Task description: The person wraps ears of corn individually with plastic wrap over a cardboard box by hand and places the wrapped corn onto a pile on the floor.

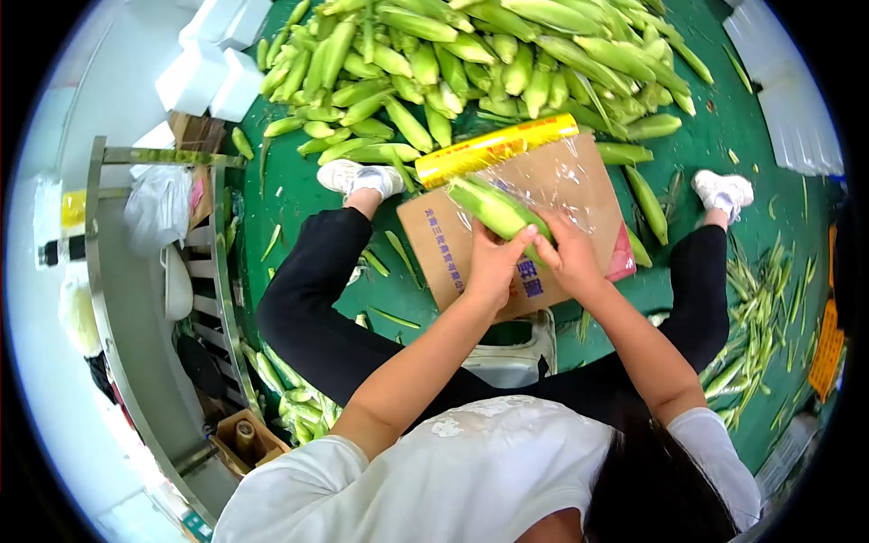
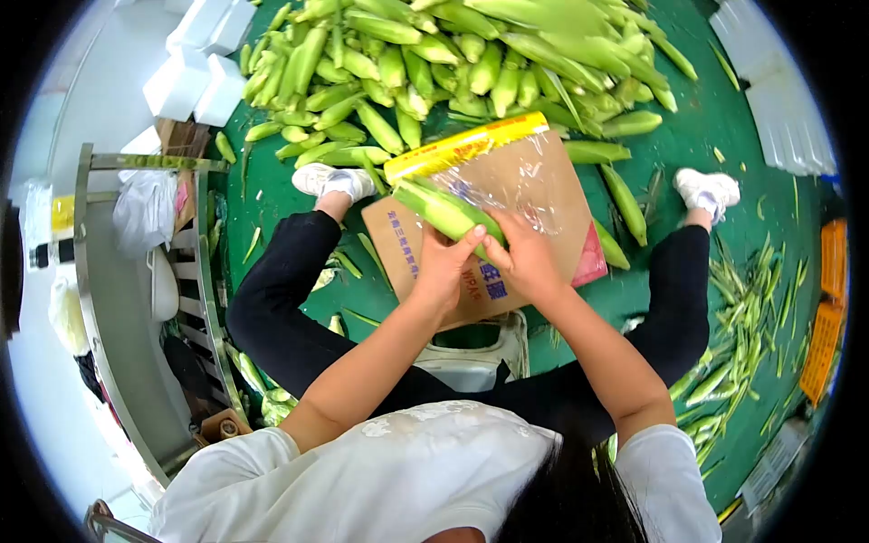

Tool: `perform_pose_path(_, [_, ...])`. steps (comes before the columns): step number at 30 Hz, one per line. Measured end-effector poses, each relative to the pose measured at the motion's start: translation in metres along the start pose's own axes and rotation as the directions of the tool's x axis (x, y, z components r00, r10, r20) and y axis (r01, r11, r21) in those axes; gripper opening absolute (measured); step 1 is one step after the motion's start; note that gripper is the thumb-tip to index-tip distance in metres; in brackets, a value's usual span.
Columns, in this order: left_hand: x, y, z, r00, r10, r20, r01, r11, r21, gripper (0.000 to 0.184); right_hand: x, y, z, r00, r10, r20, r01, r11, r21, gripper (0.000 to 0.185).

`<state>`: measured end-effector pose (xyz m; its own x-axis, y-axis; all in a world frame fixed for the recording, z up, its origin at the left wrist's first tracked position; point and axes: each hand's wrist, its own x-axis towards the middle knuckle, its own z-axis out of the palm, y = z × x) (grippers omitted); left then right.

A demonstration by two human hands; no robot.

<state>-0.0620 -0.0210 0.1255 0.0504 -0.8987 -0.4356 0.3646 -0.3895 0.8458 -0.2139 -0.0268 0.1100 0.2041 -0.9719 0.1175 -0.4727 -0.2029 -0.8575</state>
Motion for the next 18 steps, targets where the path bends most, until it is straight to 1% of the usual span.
perform_pose_path(1, [-0.002, 0.002, 0.009, 0.998, -0.058, 0.022, 0.058, 0.998, -0.012, 0.057, -0.006, 0.002, -0.002, 0.996, 0.0, -0.085, 0.009, 0.994, 0.105, 0.04])
perform_pose_path(2, [-0.004, 0.007, 0.017, 0.993, -0.113, 0.046, 0.114, 0.993, -0.023, 0.057, -0.013, 0.002, -0.003, 0.978, 0.097, -0.186, -0.053, 0.972, 0.228, 0.03])
perform_pose_path(4, [-0.008, 0.017, 0.029, 0.975, -0.205, 0.09, 0.207, 0.978, -0.013, 0.054, -0.023, 0.002, -0.012, 0.95, 0.187, -0.249, -0.108, 0.948, 0.299, 0.026])
perform_pose_path(5, [-0.012, 0.013, 0.031, 0.973, -0.193, 0.129, 0.198, 0.98, -0.031, 0.052, -0.03, 0.002, -0.016, 0.929, 0.236, -0.284, -0.133, 0.932, 0.338, 0.024])
perform_pose_path(6, [-0.016, 0.008, 0.033, 0.969, -0.182, 0.17, 0.192, 0.98, -0.047, 0.049, -0.038, 0.017, -0.018, 0.875, 0.415, -0.25, -0.265, 0.841, 0.471, 0.021])
perform_pose_path(7, [-0.018, 0.004, 0.034, 0.964, -0.167, 0.209, 0.184, 0.981, -0.064, 0.047, -0.042, 0.015, -0.02, 0.784, 0.585, -0.208, -0.322, 0.67, 0.669, 0.018])
perform_pose_path(8, [-0.018, -0.001, 0.03, 0.949, -0.178, 0.26, 0.222, 0.963, -0.15, 0.045, -0.046, 0.023, -0.032, 0.715, 0.697, -0.058, -0.443, 0.515, 0.734, 0.019])
perform_pose_path(9, [-0.014, -0.006, 0.022, 0.934, -0.18, 0.309, 0.259, 0.937, -0.237, 0.043, -0.049, 0.035, -0.051, 0.63, 0.77, 0.103, -0.543, 0.342, 0.767, 0.02])
perform_pose_path(10, [-0.01, -0.008, 0.012, 0.918, -0.179, 0.353, 0.298, 0.9, -0.319, 0.041, -0.052, 0.039, -0.075, 0.639, 0.77, -0.011, -0.541, 0.459, 0.705, 0.024])
perform_pose_path(11, [-0.003, -0.007, 0.003, 0.927, -0.158, 0.339, 0.275, 0.902, -0.333, 0.045, -0.048, 0.054, -0.117, 0.608, 0.781, -0.139, -0.574, 0.555, 0.602, 0.025])
perform_pose_path(12, [0.005, 0.004, -0.005, 0.943, -0.137, 0.304, 0.252, 0.89, -0.38, 0.045, -0.046, 0.078, -0.173, 0.61, 0.739, -0.285, -0.583, 0.663, 0.47, 0.028])
perform_pose_path(13, [0.013, 0.015, -0.013, 0.957, -0.119, 0.264, 0.227, 0.875, -0.428, 0.045, -0.032, 0.07, -0.225, 0.301, 0.862, -0.408, -0.541, 0.507, 0.671, 0.04])
perform_pose_path(14, [0.027, 0.021, -0.021, 0.975, -0.121, 0.185, 0.188, 0.895, -0.404, 0.045, -0.047, 0.131, -0.291, 0.611, 0.375, -0.697, -0.247, 0.927, 0.283, 0.05])
perform_pose_path(15, [0.04, 0.023, -0.026, 0.987, -0.119, 0.104, 0.15, 0.913, -0.379, 0.045, -0.05, 0.124, -0.285, 0.574, 0.355, -0.738, -0.458, 0.886, 0.07, 0.049])
perform_pose_path(16, [0.049, 0.026, -0.023, 0.995, -0.083, 0.062, 0.102, 0.897, -0.429, 0.045, -0.049, 0.112, -0.271, 0.544, 0.308, -0.78, -0.632, 0.763, -0.139, 0.048])
perform_pose_path(17, [0.062, 0.023, -0.017, 0.996, -0.079, 0.031, 0.084, 0.885, -0.459, 0.044, -0.047, 0.11, -0.261, 0.52, 0.241, -0.819, -0.76, 0.568, -0.315, 0.047])
perform_pose_path(18, [0.073, 0.013, -0.013, 0.997, -0.083, -0.002, 0.072, 0.872, -0.484, 0.044, -0.045, 0.118, -0.216, 0.812, 0.249, -0.527, -0.561, 0.581, -0.59, 0.05])
